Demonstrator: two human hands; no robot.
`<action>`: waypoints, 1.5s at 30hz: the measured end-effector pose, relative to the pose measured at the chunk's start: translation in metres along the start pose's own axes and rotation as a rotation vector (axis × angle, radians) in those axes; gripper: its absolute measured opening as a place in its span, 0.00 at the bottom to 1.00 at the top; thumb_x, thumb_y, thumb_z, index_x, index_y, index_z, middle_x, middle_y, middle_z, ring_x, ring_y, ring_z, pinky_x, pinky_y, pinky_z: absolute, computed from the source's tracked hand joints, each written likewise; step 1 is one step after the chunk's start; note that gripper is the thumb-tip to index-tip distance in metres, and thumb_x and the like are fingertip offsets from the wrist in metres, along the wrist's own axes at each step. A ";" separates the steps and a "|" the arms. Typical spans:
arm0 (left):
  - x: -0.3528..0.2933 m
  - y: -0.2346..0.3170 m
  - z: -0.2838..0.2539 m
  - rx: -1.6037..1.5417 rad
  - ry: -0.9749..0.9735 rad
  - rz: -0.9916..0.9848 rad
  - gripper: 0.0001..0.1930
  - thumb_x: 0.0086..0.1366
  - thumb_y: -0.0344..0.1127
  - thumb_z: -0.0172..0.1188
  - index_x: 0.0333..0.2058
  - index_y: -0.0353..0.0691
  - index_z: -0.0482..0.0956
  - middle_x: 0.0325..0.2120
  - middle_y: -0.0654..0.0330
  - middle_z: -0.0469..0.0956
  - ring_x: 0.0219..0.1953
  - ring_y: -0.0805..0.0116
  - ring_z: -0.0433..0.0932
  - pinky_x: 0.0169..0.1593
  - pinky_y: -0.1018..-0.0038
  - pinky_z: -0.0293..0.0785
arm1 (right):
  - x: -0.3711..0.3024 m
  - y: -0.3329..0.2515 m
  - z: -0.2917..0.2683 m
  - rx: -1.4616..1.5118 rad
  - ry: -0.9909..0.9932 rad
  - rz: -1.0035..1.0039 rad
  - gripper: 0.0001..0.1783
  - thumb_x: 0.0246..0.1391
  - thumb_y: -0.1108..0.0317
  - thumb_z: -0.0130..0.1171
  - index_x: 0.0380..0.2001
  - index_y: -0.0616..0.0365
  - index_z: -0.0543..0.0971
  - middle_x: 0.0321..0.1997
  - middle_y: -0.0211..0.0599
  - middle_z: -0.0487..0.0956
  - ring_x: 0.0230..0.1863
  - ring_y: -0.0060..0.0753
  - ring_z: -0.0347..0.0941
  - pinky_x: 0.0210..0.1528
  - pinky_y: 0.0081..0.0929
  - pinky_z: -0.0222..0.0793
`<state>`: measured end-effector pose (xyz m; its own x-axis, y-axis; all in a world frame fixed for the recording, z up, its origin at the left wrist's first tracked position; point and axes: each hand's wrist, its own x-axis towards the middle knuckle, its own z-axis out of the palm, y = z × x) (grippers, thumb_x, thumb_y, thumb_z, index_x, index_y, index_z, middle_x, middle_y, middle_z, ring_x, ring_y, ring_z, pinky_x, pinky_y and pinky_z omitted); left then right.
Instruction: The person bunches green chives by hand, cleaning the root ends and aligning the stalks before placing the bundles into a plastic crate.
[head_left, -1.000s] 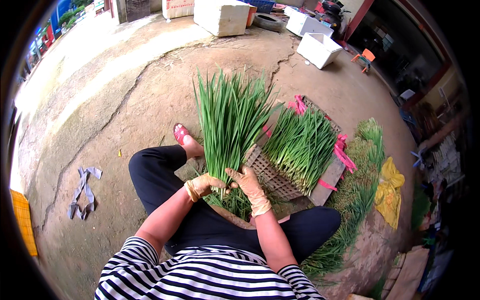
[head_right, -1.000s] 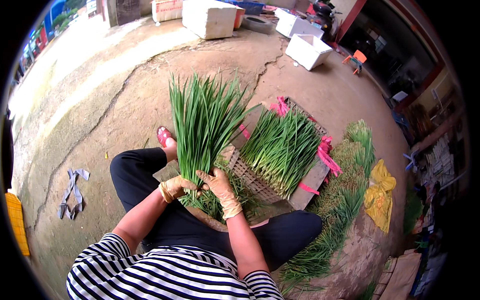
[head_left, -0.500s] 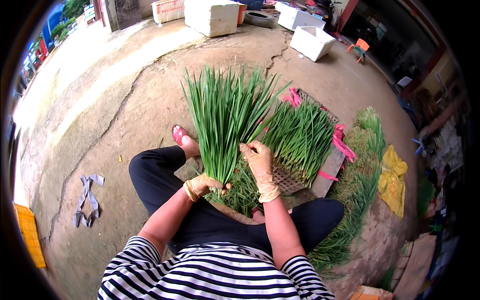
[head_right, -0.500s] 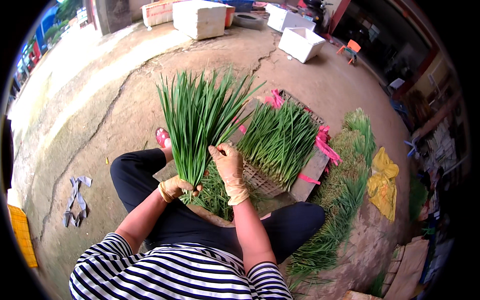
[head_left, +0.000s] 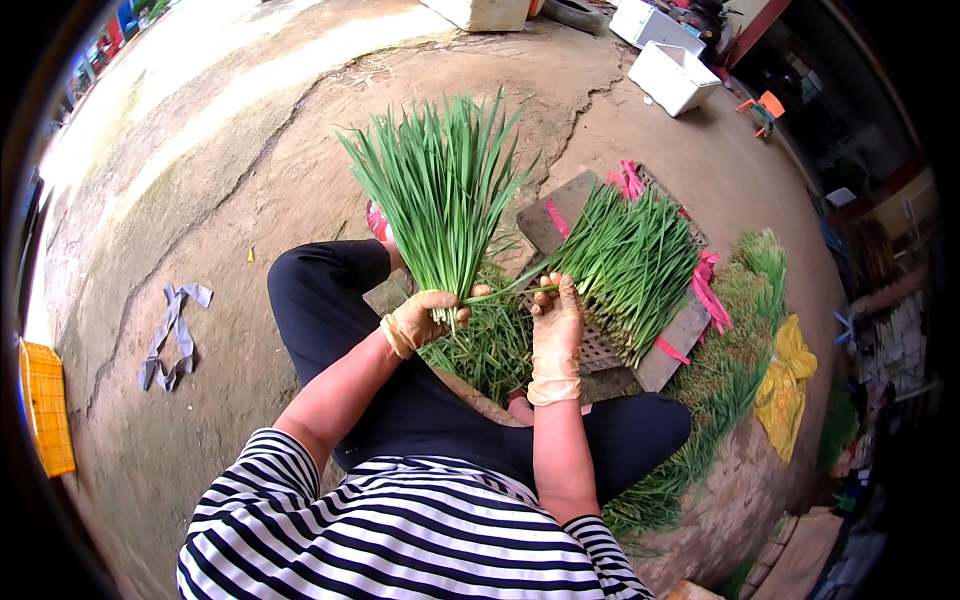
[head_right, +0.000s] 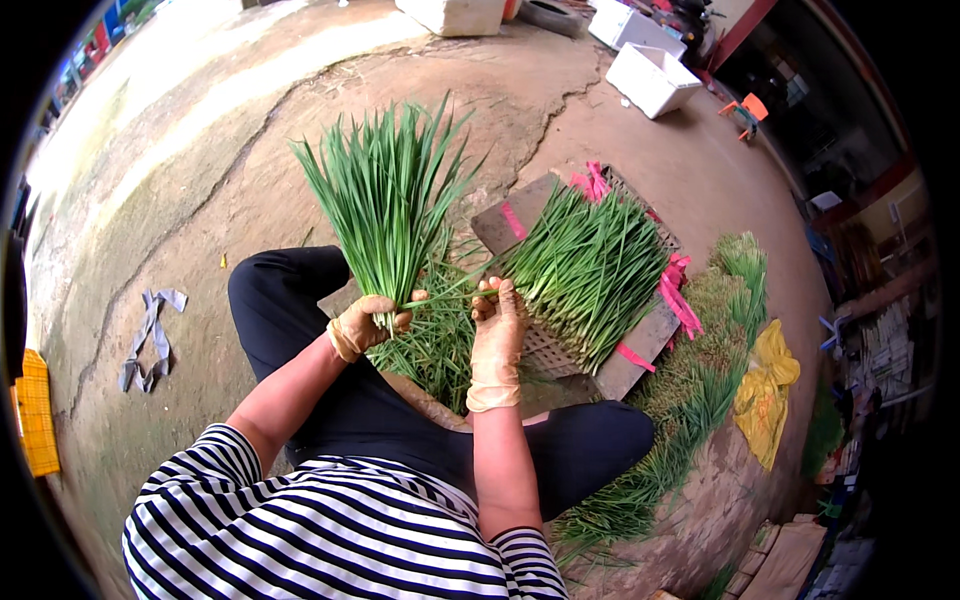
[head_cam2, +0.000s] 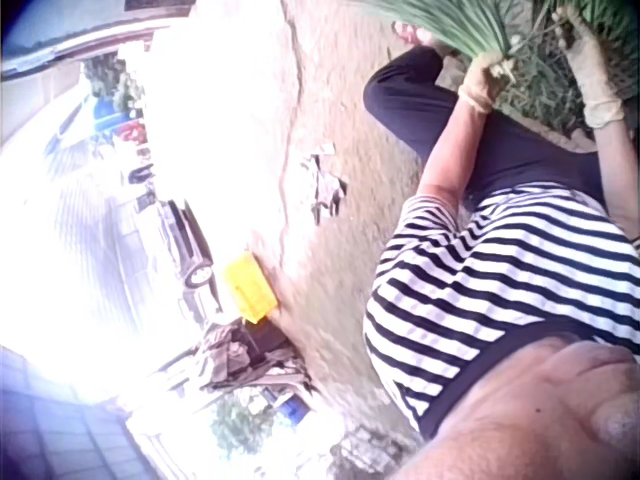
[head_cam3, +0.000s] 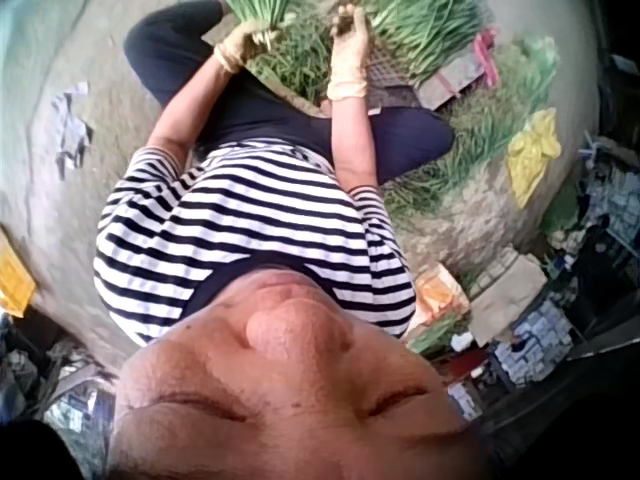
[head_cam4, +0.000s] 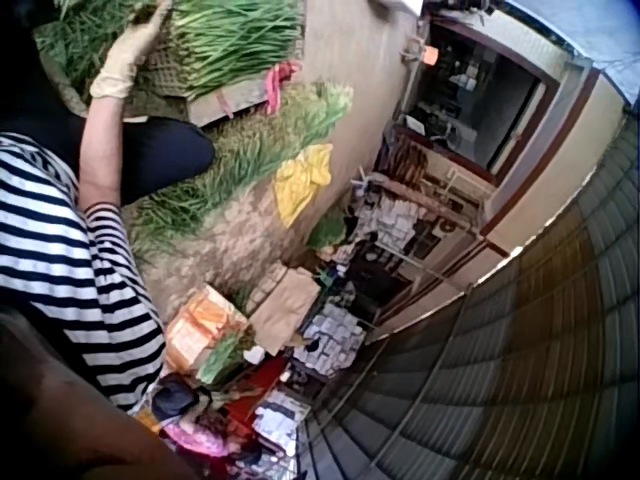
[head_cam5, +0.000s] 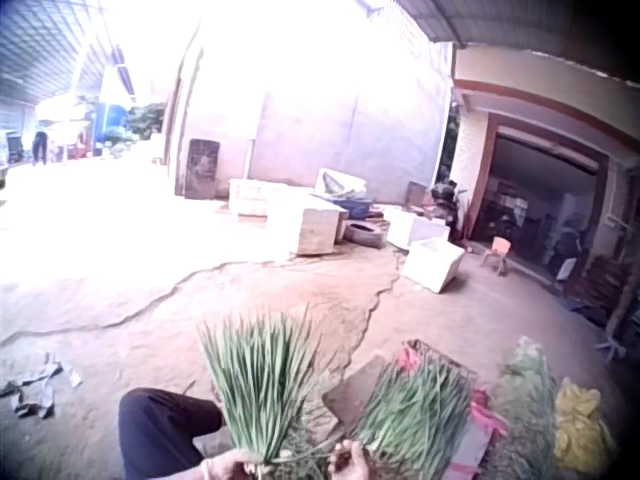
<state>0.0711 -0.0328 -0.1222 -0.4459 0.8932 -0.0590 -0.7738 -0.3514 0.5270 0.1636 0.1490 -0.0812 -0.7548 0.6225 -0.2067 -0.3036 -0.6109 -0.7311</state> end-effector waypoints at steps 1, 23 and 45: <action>-0.001 -0.001 -0.001 -0.042 0.001 0.018 0.33 0.49 0.33 0.58 0.55 0.38 0.58 0.46 0.58 0.71 0.26 0.74 0.68 0.33 0.77 0.68 | -0.001 0.003 0.003 0.009 0.057 -0.016 0.13 0.52 0.58 0.56 0.31 0.58 0.75 0.30 0.33 0.76 0.23 0.22 0.69 0.24 0.17 0.62; 0.006 0.001 -0.004 -0.270 0.035 0.030 0.21 0.55 0.27 0.53 0.48 0.28 0.63 0.50 0.50 0.67 0.29 0.70 0.73 0.34 0.77 0.74 | 0.111 -0.113 0.160 -0.336 -0.315 -0.441 0.09 0.53 0.65 0.53 0.28 0.59 0.76 0.27 0.36 0.78 0.23 0.27 0.75 0.24 0.17 0.69; 0.003 0.008 0.007 -0.437 -0.071 0.130 0.25 0.55 0.28 0.54 0.52 0.29 0.59 0.51 0.49 0.66 0.30 0.72 0.73 0.33 0.78 0.75 | -0.022 -0.011 0.006 -0.576 -0.197 -0.200 0.12 0.52 0.62 0.56 0.28 0.60 0.77 0.24 0.30 0.75 0.24 0.20 0.69 0.27 0.19 0.68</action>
<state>0.0661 -0.0309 -0.1124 -0.5315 0.8456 0.0498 -0.8376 -0.5334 0.1184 0.1805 0.1388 -0.0645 -0.8252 0.5623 0.0532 -0.1301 -0.0976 -0.9867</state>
